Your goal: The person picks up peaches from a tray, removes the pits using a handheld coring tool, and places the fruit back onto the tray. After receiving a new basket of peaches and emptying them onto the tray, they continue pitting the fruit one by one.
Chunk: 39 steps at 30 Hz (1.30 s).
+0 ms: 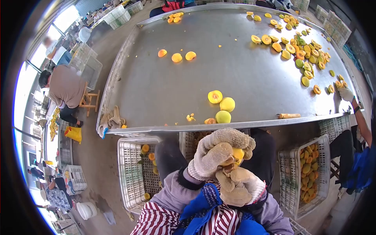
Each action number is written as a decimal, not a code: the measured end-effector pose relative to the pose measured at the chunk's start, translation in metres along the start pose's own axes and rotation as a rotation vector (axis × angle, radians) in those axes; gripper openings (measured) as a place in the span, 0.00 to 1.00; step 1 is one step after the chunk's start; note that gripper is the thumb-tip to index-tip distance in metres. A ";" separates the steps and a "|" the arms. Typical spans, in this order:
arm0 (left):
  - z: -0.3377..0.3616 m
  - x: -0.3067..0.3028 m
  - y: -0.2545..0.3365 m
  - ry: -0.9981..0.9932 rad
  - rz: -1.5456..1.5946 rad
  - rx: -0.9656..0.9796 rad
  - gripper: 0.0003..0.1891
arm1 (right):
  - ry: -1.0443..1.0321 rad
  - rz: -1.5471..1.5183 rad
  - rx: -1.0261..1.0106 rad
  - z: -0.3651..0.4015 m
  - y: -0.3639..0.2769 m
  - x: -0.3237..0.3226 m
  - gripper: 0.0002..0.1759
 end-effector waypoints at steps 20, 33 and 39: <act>0.069 -0.129 0.069 0.626 -1.675 -0.457 0.24 | 0.726 0.923 -0.002 -0.013 -0.042 -0.018 0.12; -0.105 -0.160 -0.100 0.352 -1.553 -0.630 0.24 | 0.891 1.192 -0.142 -0.009 -0.038 0.001 0.13; -0.092 -0.164 -0.093 0.286 -1.275 -0.558 0.22 | 0.820 1.249 -0.207 -0.018 -0.030 0.006 0.10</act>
Point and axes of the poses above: each hand's wrist, its own z-axis away from the middle knuckle, its own x-axis out of the palm, y = z × x, the point moved 3 cm from there along -z, towards the middle knuckle, and after that the axes turned 3 degrees about -y, right-handed, at the moved point
